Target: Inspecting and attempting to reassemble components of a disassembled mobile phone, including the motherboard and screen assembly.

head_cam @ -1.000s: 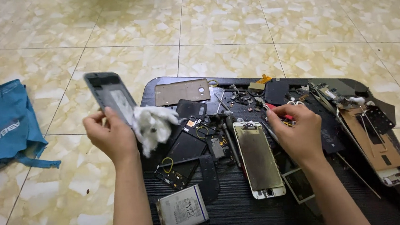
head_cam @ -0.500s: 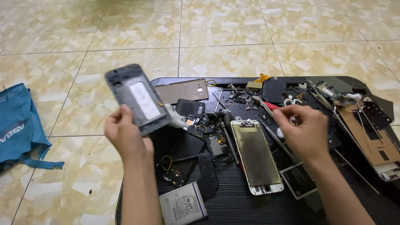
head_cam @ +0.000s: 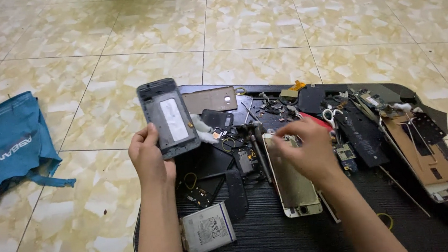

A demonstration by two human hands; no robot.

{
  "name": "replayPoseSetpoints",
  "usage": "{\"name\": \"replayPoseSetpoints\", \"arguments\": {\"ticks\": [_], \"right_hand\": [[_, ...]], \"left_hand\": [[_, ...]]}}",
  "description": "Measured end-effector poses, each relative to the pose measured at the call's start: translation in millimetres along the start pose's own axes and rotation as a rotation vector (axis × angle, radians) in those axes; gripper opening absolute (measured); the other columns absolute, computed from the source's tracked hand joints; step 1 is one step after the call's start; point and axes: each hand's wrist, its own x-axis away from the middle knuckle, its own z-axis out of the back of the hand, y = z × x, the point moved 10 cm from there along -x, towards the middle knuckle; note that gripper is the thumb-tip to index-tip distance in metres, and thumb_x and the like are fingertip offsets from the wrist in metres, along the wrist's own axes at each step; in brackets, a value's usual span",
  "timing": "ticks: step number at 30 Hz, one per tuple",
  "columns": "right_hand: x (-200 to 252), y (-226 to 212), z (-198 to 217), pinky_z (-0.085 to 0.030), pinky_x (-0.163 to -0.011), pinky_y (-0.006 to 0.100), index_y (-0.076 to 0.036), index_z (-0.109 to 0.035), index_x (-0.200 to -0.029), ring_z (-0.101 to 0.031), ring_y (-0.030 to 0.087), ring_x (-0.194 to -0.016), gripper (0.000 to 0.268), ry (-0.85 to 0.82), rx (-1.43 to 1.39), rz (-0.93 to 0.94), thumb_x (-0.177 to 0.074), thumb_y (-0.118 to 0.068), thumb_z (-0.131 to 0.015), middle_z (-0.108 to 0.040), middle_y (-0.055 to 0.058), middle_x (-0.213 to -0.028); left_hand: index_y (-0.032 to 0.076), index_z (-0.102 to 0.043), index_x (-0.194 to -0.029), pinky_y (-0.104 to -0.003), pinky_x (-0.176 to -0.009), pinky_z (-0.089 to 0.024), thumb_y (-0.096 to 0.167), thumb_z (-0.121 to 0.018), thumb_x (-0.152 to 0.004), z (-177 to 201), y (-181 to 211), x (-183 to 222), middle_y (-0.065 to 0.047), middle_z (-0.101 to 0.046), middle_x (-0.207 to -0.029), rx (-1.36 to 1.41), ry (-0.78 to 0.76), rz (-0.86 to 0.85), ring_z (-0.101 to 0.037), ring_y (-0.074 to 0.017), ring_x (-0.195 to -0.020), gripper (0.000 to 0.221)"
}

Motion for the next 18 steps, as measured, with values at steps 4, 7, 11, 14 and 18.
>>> {"name": "replayPoseSetpoints", "arguments": {"ticks": [4, 7, 11, 14, 18], "right_hand": [[20, 44, 41, -0.051, -0.087, 0.037, -0.022, -0.081, -0.083, -0.069, 0.025, -0.091, 0.005, 0.163, 0.141, -0.096, -0.081, -0.026, -0.082, -0.076, -0.002, -0.078], [26, 48, 71, -0.048, -0.092, 0.038, -0.021, -0.079, -0.085, -0.065, 0.028, -0.09, 0.006, 0.212, 0.362, -0.022, -0.082, -0.024, -0.083, -0.073, 0.002, -0.08], [33, 58, 78, -0.048, -0.089, 0.039, -0.018, -0.082, -0.084, -0.063, 0.028, -0.091, 0.015, 0.143, 0.483, -0.207, -0.081, -0.032, -0.084, -0.073, 0.003, -0.079], [37, 72, 67, -0.047, -0.089, 0.04, -0.02, -0.084, -0.084, -0.062, 0.028, -0.096, 0.018, 0.041, 0.548, -0.32, -0.078, -0.036, -0.084, -0.074, 0.002, -0.081], [42, 113, 55, -0.048, -0.093, 0.039, -0.029, -0.082, -0.084, -0.061, 0.026, -0.104, 0.014, 0.01, 0.671, -0.31, -0.075, -0.04, -0.082, -0.071, -0.004, -0.081]], "left_hand": [[0.002, -0.06, -0.095, -0.033, -0.07, -0.059, 0.016, -0.069, -0.099, 10, -16, -15, -0.008, -0.056, -0.077, -0.086, -0.061, 0.039, -0.068, -0.0222, -0.076, 0.017], [0.003, -0.061, -0.093, -0.035, -0.066, -0.06, 0.016, -0.07, -0.099, 20, -24, -24, -0.01, -0.059, -0.075, -0.171, -0.11, 0.042, -0.069, -0.0235, -0.072, 0.016], [0.002, -0.062, -0.097, -0.038, -0.077, -0.06, 0.017, -0.068, -0.099, 20, -34, -19, -0.014, -0.063, -0.081, 0.017, -0.165, 0.131, -0.071, -0.0263, -0.081, 0.017], [0.001, -0.065, -0.109, -0.045, -0.094, -0.058, 0.019, -0.063, -0.1, -5, -35, -1, -0.019, -0.07, -0.102, 0.267, -0.256, 0.269, -0.073, -0.032, -0.099, 0.021], [0.005, -0.066, -0.126, -0.051, -0.105, -0.052, 0.026, -0.057, -0.1, -45, -36, 34, -0.021, -0.069, -0.127, 0.447, -0.386, 0.446, -0.066, -0.0341, -0.119, 0.034]]}}
